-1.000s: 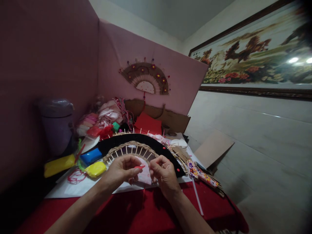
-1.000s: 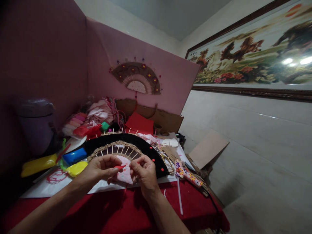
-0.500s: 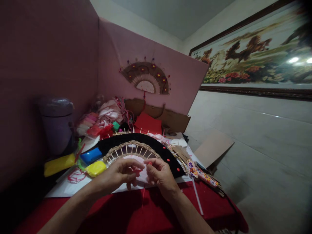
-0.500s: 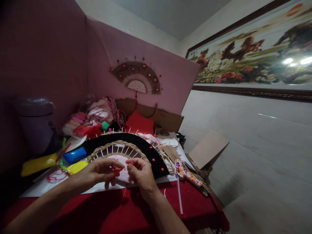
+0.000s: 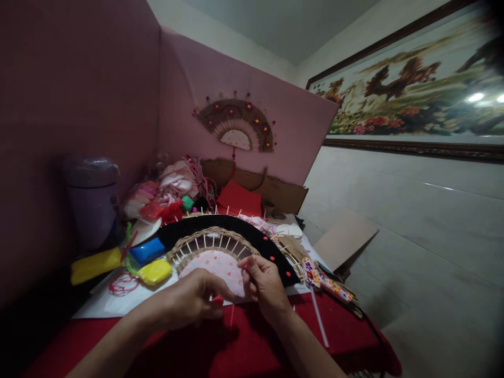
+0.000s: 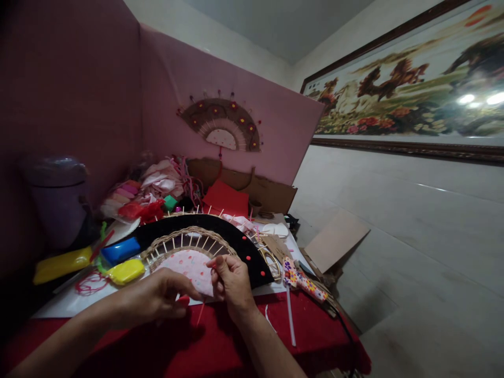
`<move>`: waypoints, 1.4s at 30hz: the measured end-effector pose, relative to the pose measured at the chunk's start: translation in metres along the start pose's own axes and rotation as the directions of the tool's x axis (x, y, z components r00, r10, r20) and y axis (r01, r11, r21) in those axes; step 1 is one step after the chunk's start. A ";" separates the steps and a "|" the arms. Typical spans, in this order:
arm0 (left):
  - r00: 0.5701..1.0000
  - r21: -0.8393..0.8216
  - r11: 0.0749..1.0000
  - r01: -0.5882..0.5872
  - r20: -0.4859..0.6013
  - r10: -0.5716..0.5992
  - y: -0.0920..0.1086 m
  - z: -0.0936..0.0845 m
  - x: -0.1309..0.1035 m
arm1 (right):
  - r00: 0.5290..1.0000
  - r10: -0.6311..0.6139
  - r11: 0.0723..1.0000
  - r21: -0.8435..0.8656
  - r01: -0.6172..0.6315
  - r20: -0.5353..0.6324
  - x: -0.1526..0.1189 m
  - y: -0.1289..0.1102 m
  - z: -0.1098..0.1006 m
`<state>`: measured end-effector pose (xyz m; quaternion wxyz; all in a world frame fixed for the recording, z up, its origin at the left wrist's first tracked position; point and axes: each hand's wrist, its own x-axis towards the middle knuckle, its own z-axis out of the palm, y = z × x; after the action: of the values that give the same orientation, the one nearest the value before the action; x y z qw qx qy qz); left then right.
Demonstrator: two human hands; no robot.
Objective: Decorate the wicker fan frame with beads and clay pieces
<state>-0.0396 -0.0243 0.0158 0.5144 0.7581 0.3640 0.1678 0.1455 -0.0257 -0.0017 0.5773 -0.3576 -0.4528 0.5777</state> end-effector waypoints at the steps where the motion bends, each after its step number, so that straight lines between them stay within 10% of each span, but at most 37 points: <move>1: 1.000 0.073 0.997 -0.002 -0.014 0.003 -0.001 0.000 -0.001 | 1.000 -0.009 1.000 0.008 0.009 0.002 0.001 0.000 0.000; 12: 0.993 0.438 0.899 0.005 -0.105 0.046 -0.001 -0.001 -0.003 | 0.999 -0.036 0.999 -0.037 0.036 0.017 0.001 0.000 0.000; 20: 0.964 0.259 0.964 -0.068 -0.232 0.130 0.012 -0.002 0.001 | 0.998 -0.063 0.994 -0.084 0.064 0.013 -0.001 0.000 0.001; 27: 0.955 -0.219 0.967 -0.130 -0.289 0.063 0.014 0.001 0.012 | 0.993 -0.114 0.971 -0.213 0.112 0.000 -0.008 -0.001 0.007; 42: 0.979 -0.291 0.946 -0.143 -0.182 0.092 0.000 0.013 0.019 | 0.796 -0.438 0.430 -0.680 0.594 0.419 -0.020 0.007 0.000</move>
<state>-0.0190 -0.0192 0.0082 0.5813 0.6741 0.3298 0.3145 0.1451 -0.0451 -0.0107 0.4659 -0.3621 -0.7946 0.1427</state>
